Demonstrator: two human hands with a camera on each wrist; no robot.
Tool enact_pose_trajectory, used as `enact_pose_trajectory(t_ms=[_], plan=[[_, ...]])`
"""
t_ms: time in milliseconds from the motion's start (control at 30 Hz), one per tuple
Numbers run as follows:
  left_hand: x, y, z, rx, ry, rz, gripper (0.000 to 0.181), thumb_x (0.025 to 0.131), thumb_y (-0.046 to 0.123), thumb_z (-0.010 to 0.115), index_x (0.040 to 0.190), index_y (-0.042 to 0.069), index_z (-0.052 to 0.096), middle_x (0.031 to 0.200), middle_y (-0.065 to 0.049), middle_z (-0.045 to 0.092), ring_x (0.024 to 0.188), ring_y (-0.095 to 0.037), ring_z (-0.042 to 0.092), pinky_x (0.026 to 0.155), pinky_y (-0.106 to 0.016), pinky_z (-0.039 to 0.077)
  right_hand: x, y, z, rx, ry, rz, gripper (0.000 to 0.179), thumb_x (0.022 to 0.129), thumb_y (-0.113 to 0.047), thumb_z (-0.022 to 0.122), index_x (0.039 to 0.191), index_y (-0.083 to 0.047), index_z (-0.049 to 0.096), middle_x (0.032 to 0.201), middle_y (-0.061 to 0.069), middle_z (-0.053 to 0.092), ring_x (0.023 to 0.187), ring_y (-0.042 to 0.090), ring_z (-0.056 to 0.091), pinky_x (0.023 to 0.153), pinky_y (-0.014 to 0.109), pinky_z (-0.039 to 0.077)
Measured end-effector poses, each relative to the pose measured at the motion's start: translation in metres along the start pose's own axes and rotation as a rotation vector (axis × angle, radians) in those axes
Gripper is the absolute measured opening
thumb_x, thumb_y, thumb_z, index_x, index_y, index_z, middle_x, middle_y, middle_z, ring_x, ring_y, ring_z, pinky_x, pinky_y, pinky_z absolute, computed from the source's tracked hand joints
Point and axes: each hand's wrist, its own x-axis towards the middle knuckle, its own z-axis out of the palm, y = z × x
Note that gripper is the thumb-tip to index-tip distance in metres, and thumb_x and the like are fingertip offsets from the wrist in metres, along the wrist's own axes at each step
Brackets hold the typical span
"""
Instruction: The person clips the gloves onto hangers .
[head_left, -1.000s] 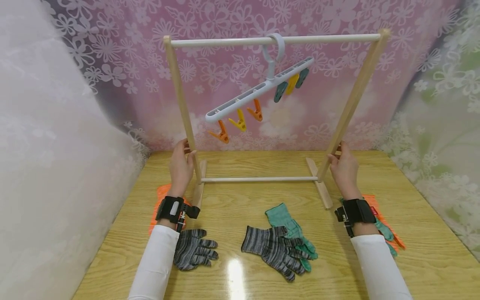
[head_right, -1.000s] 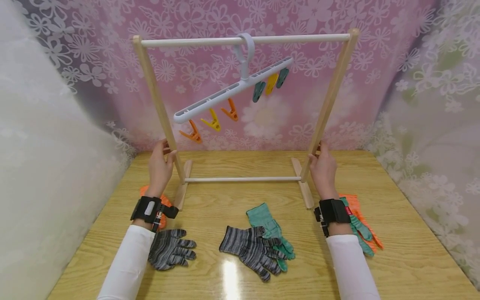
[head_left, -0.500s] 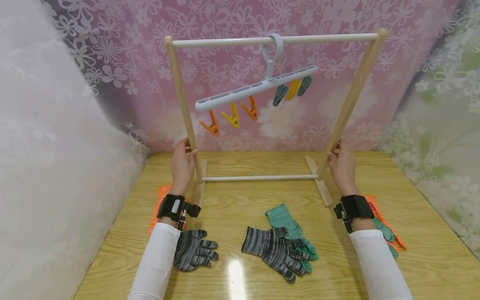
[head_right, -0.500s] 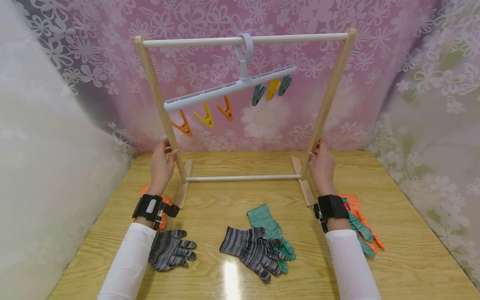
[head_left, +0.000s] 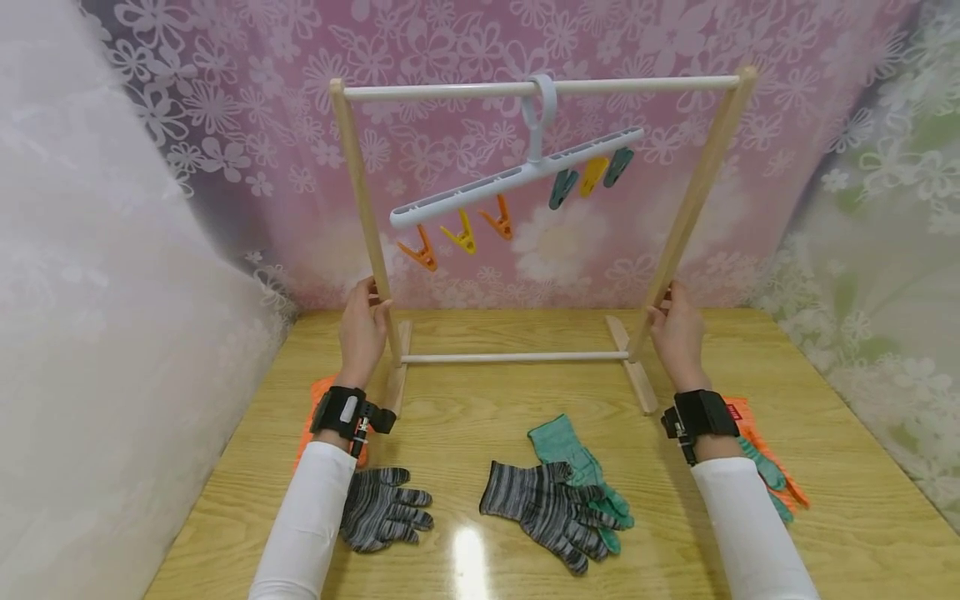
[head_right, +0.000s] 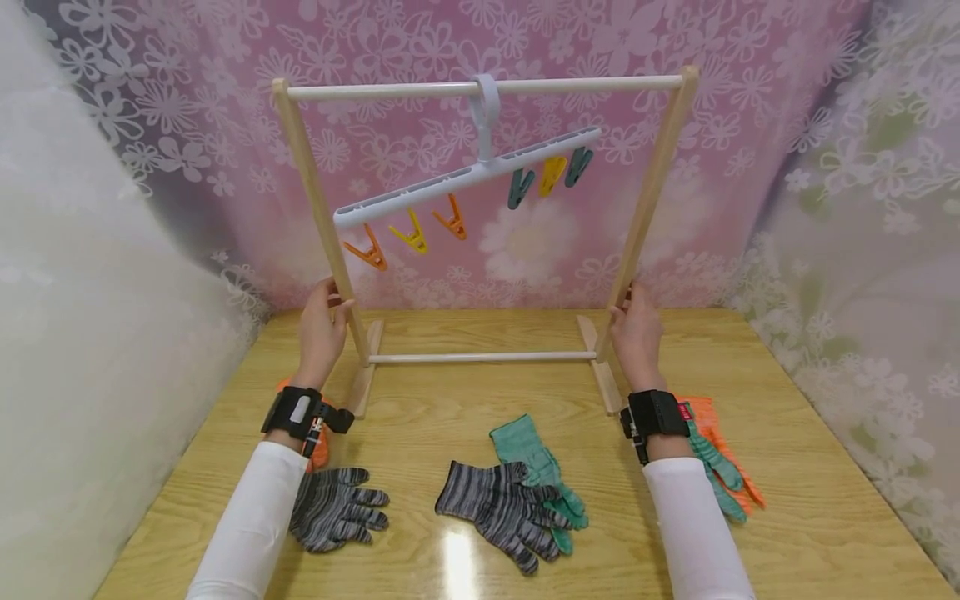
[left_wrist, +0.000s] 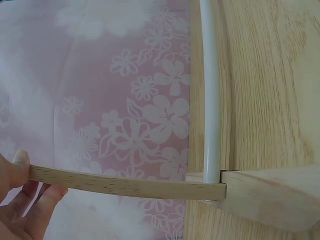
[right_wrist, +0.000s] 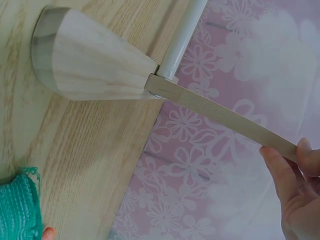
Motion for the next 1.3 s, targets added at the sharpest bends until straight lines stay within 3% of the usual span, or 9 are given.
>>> enact_pose_trajectory(t_ms=[933,1100,1300], plan=[[0.007,-0.002,0.002,0.039,-0.015,-0.014,0.039,0.104,0.013,0.060,0.139,0.001,0.050,0.123,-0.021,0.061,0.113,-0.037,0.064,0.086,-0.055,0.054,0.009,0.001,0.004,0.001,-0.022,0.010,0.045,0.101,0.000,0.058,0.143,0.006,0.042,0.124,0.033,0.059,0.109,0.050,0.062,0.088,0.066,0.049],[0.012,-0.002,-0.004,0.025,-0.060,0.006,0.038,0.104,0.014,0.060,0.136,-0.002,0.050,0.120,-0.025,0.065,0.111,-0.041,0.066,0.090,-0.056,0.053,0.012,0.000,0.002,0.050,-0.014,0.000,0.043,0.101,0.002,0.058,0.142,0.005,0.044,0.122,0.033,0.060,0.109,0.050,0.063,0.086,0.065,0.051],[0.013,-0.010,-0.009,0.011,-0.146,0.022,0.037,0.103,0.016,0.060,0.134,-0.004,0.052,0.118,-0.026,0.067,0.107,-0.040,0.068,0.084,-0.052,0.058,0.012,0.004,-0.001,0.095,-0.053,-0.008,0.046,0.100,0.003,0.059,0.143,0.004,0.044,0.123,0.035,0.059,0.108,0.052,0.063,0.083,0.064,0.053]])
